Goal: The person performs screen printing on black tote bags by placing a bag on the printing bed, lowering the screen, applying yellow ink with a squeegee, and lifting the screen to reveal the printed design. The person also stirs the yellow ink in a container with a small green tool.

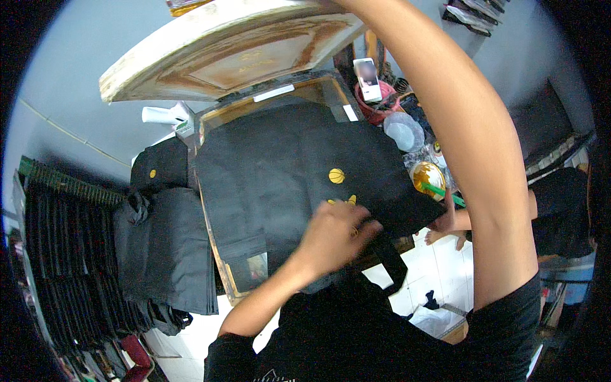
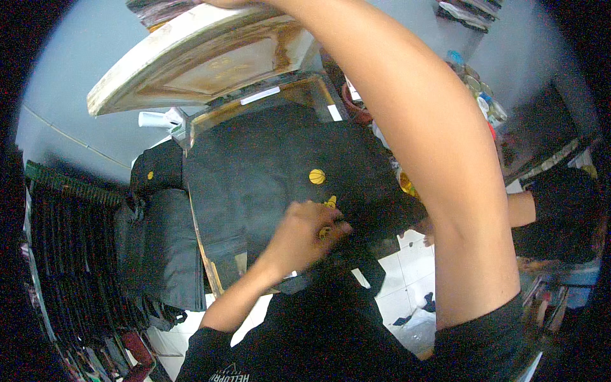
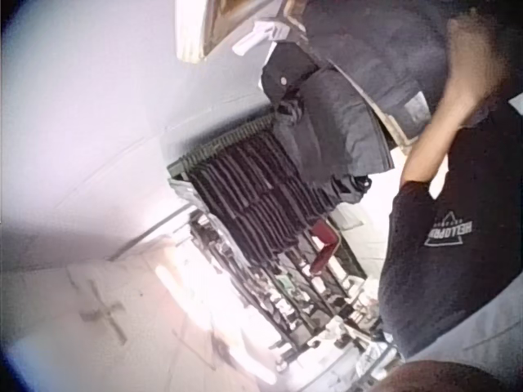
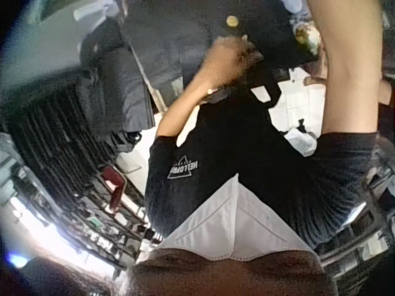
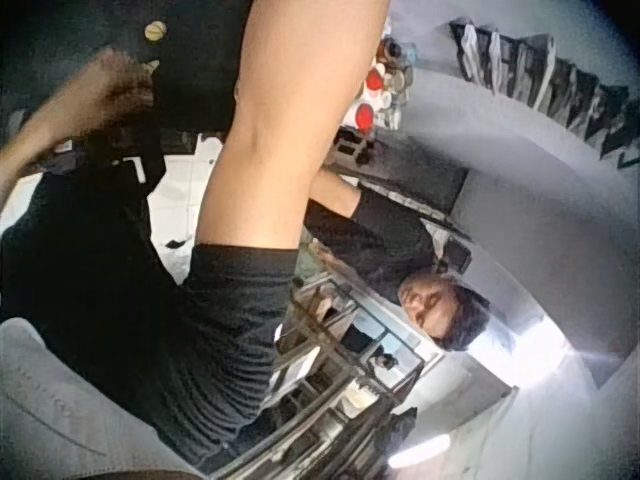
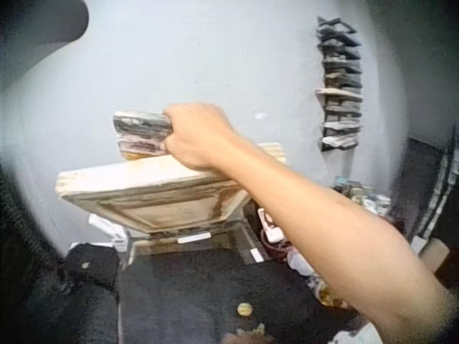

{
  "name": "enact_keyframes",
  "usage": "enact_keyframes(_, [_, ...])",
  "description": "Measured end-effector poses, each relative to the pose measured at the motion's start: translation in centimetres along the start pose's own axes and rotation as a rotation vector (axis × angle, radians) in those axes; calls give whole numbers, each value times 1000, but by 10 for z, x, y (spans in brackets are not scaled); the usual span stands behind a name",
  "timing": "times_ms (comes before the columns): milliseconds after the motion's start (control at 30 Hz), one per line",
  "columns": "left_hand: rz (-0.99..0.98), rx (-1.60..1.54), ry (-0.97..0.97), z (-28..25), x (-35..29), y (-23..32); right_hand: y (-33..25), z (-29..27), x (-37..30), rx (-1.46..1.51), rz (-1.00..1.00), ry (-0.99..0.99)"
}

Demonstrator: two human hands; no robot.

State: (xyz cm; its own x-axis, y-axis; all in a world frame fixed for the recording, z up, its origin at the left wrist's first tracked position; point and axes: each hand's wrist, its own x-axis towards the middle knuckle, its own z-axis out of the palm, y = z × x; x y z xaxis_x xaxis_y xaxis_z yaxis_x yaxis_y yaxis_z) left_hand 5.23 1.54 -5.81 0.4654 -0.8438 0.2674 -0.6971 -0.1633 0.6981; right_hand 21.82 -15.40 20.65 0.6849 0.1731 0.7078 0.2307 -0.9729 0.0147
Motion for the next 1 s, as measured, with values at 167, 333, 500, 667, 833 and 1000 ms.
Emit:
enact_keyframes(167, [-225, 312, 277, -38, 12, -94, 1, 2, 1, 19, 31, -3])
enact_keyframes(333, [-564, 542, 238, -62, 6, -158, -2, 3, 3, 39, 38, -27])
enact_keyframes(500, [-665, 496, 99, -83, 23, -168, 0, 2, 7, 46, 30, -23])
enact_keyframes(667, [-438, 601, 272, -66, 69, -172, 4, 4, 17, 10, 39, -25])
enact_keyframes(833, [-211, 598, 287, -34, 135, -214, 7, 11, 25, -14, 67, 9])
enact_keyframes(1000, [-290, 595, 90, -35, 171, -245, 10, 12, 28, -14, 57, -2])
